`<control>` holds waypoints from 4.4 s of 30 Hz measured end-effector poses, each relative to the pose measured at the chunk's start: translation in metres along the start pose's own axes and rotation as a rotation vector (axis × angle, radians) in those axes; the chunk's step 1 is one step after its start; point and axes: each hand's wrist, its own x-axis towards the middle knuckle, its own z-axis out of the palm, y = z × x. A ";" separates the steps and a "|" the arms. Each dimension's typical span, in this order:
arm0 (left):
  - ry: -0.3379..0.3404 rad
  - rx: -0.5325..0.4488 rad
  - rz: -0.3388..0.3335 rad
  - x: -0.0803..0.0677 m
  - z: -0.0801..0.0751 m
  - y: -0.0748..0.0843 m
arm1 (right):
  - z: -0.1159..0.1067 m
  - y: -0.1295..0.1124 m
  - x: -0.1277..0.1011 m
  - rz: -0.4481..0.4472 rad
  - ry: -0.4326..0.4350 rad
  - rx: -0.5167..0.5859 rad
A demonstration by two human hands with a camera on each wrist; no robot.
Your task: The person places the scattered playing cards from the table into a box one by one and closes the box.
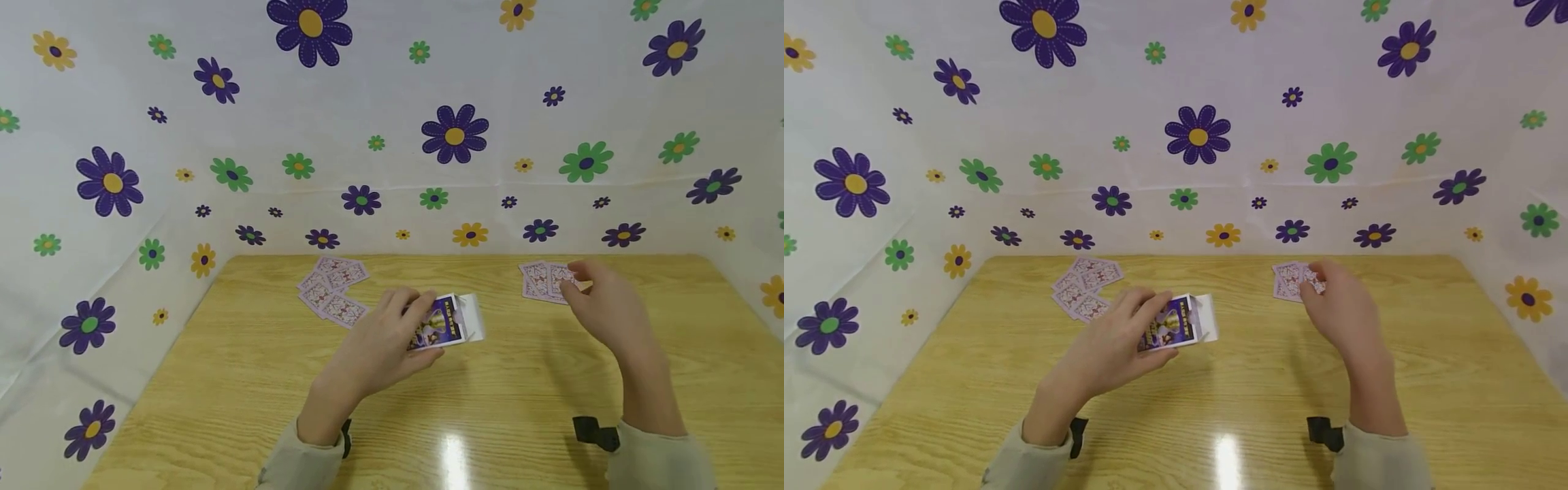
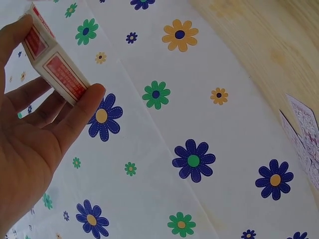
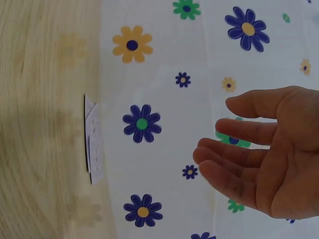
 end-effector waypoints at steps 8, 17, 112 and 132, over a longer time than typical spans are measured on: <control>-0.004 0.008 0.004 -0.001 0.002 0.000 | 0.008 0.035 0.020 0.037 -0.259 -0.097; -0.003 0.016 -0.005 -0.003 0.002 -0.002 | 0.037 0.053 0.028 0.014 -0.456 -0.129; -0.027 0.017 -0.032 -0.006 -0.003 -0.005 | 0.021 0.095 0.015 0.304 -0.175 0.134; -0.019 0.027 -0.026 -0.006 -0.005 -0.003 | 0.011 0.038 0.007 0.102 0.163 0.233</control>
